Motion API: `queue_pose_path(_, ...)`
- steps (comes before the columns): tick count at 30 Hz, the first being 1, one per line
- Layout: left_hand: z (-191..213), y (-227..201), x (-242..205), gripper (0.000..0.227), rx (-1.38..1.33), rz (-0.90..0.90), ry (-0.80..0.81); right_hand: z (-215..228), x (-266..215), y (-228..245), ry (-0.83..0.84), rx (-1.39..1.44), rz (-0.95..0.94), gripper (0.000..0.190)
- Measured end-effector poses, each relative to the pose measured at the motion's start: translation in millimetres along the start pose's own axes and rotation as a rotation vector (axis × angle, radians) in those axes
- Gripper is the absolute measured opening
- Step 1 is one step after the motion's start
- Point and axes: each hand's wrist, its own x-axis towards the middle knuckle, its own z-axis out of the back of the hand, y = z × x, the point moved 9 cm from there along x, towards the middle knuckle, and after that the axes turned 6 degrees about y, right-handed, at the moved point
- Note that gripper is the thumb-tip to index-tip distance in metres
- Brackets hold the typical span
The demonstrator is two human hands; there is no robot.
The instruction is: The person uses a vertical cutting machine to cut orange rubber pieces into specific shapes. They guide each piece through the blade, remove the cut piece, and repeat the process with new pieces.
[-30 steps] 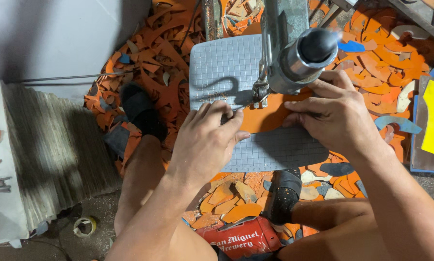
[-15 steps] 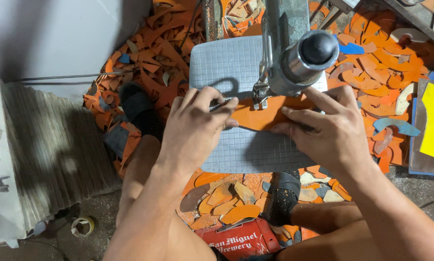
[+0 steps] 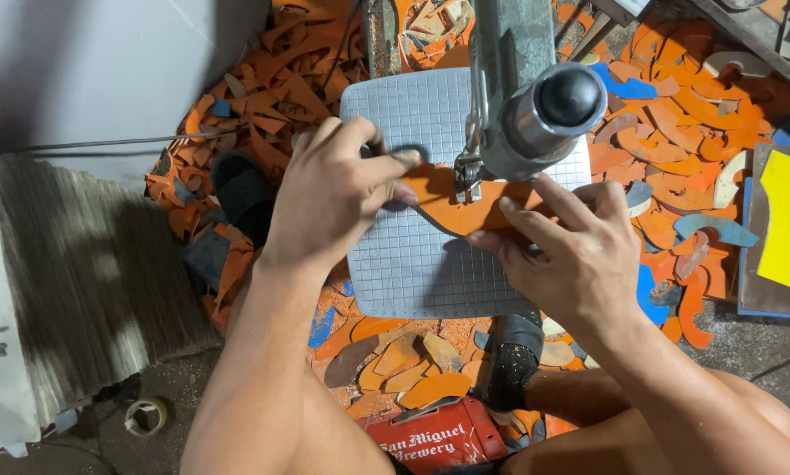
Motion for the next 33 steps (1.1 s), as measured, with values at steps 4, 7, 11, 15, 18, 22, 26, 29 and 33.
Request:
queue_pose_path(4, -1.1, 9.0, 6.8, 0.033, -0.041, -0.049, -0.025, -2.7, 2.0, 3.8, 0.034, -0.025, -0.019, 0.041)
queue_pose_path(7, -2.3, 13.2, 9.0, 0.037, -0.049, -0.055, -0.043, -3.1, 0.6, 6.8, 0.023, -0.043, -0.002, 0.040)
queue_pose_path(11, 7.0, 4.2, 3.0, 0.039, 0.060, 0.047, -0.083, -5.9, 2.2, 1.7, 0.064, -0.043, -0.007, 0.042)
queue_pose_path(15, -16.5, -24.7, -28.3, 0.032, 0.037, 0.376, 0.182, -0.1, 6.4, -23.4, 0.187, 0.221, 0.043, 0.048)
queue_pose_path(18, -20.1, -75.6, -44.5, 0.060, 0.177, 0.255, 0.088, -4.8, 3.9, -48.7, 0.329, 0.379, 0.019, 0.039)
queue_pose_path(22, -49.9, -83.7, -43.9, 0.076, 0.138, 0.321, 0.169, -14.4, 1.8, -64.3, 0.349, 0.460, -0.013, 0.035)
queue_pose_path(26, -59.0, -80.5, -39.9, 0.075, 0.116, 0.339, 0.188, -17.3, 0.3, -61.4, 0.323, 0.456, 0.054, 0.031)
queue_pose_path(29, -62.6, -74.0, -34.9, 0.073, 0.095, 0.357, 0.220, -18.1, -0.6, -60.9, 0.291, 0.383, 0.070, 0.030)
queue_pose_path(33, -66.7, -68.7, -33.0, 0.070, 0.110, 0.389, 0.206, -14.8, -5.9, -52.8, 0.191, 0.412, 0.223, 0.030)
